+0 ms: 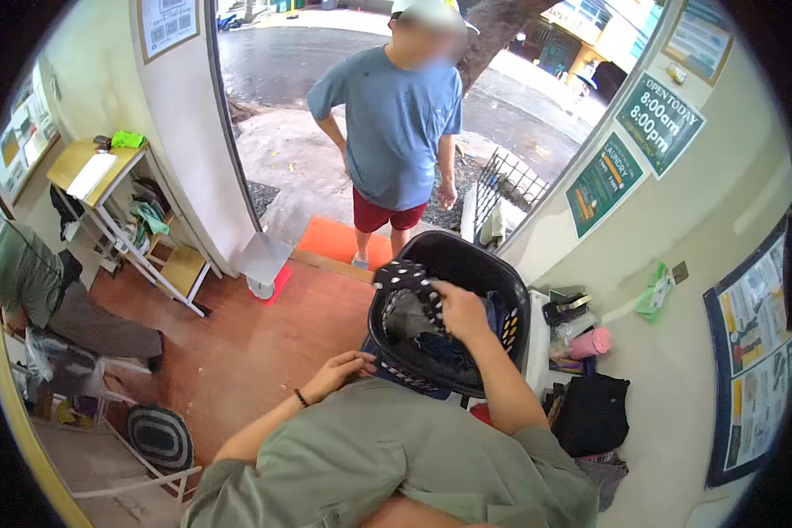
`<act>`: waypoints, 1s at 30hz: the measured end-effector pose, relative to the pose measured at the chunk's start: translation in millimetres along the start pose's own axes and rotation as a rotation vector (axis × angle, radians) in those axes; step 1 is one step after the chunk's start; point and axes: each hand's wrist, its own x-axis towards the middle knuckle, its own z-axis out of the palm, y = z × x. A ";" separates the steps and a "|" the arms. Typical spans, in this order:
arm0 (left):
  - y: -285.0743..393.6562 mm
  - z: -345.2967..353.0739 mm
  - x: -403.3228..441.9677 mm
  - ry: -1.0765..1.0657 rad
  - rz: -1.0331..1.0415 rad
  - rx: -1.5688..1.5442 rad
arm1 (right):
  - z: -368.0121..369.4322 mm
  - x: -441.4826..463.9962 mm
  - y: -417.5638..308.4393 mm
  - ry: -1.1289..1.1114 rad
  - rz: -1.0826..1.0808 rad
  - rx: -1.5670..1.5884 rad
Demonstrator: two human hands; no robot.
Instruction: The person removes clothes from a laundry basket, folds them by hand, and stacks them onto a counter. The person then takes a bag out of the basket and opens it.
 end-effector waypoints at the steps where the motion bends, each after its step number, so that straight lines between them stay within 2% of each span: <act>1: -2.7 -4.7 13.9 -0.128 -0.028 -0.135 | -5.7 -14.7 -19.1 -0.006 -0.092 0.038; 3: -13.1 -9.8 45.1 -0.382 -0.095 -0.415 | -4.5 -45.2 -55.0 -0.075 -0.274 0.007; 5: -5.4 -10.4 64.2 -0.566 -0.042 -0.858 | 16.6 -66.4 -63.1 -0.312 -0.467 0.022; 7: 18.6 -11.8 77.6 -0.585 0.012 -0.953 | 16.8 -87.7 -78.4 -0.485 -0.431 0.105; 8: 33.0 -13.6 83.1 -0.571 0.037 -0.949 | 15.9 -86.1 -74.0 -0.482 -0.374 0.084; 11: 73.2 3.3 107.3 -0.523 0.045 -0.834 | 8.1 -89.0 -63.8 0.176 -0.230 0.257; 13: 79.4 27.5 114.2 -0.540 0.034 -0.743 | -1.9 -86.7 -54.0 0.455 -0.061 0.314; 16: 81.8 58.3 108.9 -0.612 0.006 -0.555 | -20.5 -80.9 -46.1 0.524 0.165 0.774; 17: 82.5 67.5 106.8 -0.633 0.009 -0.446 | -30.6 -83.9 -51.3 0.488 0.233 1.069; 19: 86.6 85.3 99.9 -0.689 0.043 -0.170 | -48.7 -87.9 -52.7 0.393 0.411 1.165; 20: 92.6 88.3 95.0 -0.721 0.095 0.077 | -41.1 -93.9 -44.1 0.486 0.294 1.022; 21: 102.0 86.1 92.7 -0.749 0.156 0.342 | -50.2 -100.9 -50.5 0.488 0.397 0.789; 22: 118.1 73.1 91.7 -0.754 0.197 0.581 | -49.5 -109.9 -47.2 0.544 0.286 0.671; 23: 129.4 60.8 93.5 -0.708 0.181 0.649 | -48.9 -116.4 -44.0 0.592 0.178 0.551; 24: 138.3 50.6 97.1 -0.625 0.127 0.582 | -63.4 -114.5 -65.9 0.750 -0.055 0.278; 25: 139.7 41.7 103.3 -0.499 0.038 0.289 | -75.3 -115.1 -79.0 0.762 -0.098 0.125; 27: 148.3 45.5 93.8 -0.710 0.082 0.058 | -88.1 -117.2 -94.5 0.773 -0.179 -0.177; 28: 152.5 57.3 83.1 -0.767 0.198 0.143 | -89.0 -118.0 -91.8 0.697 -0.256 -0.090; 29: 154.8 74.0 67.9 -0.821 0.313 0.227 | -88.1 -117.7 -93.2 0.709 -0.244 -0.043; 30: 157.9 86.1 51.8 -0.728 0.428 0.375 | -86.6 -117.0 -95.9 0.719 -0.233 0.004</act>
